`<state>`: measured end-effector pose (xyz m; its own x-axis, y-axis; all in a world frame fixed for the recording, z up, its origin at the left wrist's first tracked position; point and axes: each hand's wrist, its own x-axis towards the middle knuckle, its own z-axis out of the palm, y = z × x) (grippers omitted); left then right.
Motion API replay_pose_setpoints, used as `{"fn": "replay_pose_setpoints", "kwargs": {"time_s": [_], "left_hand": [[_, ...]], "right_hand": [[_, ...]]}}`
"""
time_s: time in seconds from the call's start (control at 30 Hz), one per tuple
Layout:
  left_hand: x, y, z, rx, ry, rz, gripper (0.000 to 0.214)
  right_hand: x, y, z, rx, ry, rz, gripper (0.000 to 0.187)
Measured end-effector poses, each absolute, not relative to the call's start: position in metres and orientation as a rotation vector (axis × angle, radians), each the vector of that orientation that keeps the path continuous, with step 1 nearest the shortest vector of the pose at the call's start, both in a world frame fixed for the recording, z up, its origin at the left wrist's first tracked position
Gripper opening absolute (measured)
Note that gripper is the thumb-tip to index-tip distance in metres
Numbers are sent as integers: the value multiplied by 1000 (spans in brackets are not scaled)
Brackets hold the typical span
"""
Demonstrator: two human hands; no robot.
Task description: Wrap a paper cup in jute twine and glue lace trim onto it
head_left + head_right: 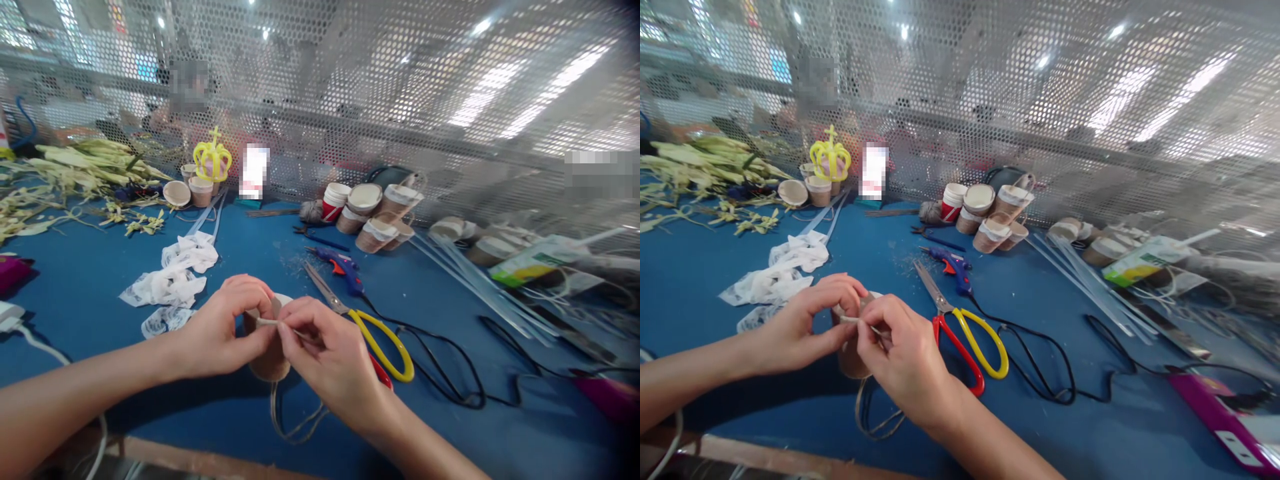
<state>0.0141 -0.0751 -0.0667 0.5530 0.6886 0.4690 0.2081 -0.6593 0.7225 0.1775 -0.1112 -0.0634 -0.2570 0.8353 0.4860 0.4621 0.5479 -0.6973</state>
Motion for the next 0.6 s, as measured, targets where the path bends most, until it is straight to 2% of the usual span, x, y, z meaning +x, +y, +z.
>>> {"fn": "replay_pose_setpoints", "kwargs": {"time_s": [0.1, 0.23, 0.43, 0.6], "left_hand": [[12, -73, -67, 2155, 696, 989, 11], [9, -70, -66, 2117, 681, 943, 12], [6, -68, -68, 1971, 717, 867, 8], [2, -64, -70, 1924, 772, 834, 8]], "right_hand": [[179, -112, -62, -1122, -1859, 580, 7], [184, -111, -59, -1225, -1837, 606, 12], [186, -107, -58, -1201, -1867, 532, 6], [197, -102, -47, -1480, -1820, 661, 12]]}}
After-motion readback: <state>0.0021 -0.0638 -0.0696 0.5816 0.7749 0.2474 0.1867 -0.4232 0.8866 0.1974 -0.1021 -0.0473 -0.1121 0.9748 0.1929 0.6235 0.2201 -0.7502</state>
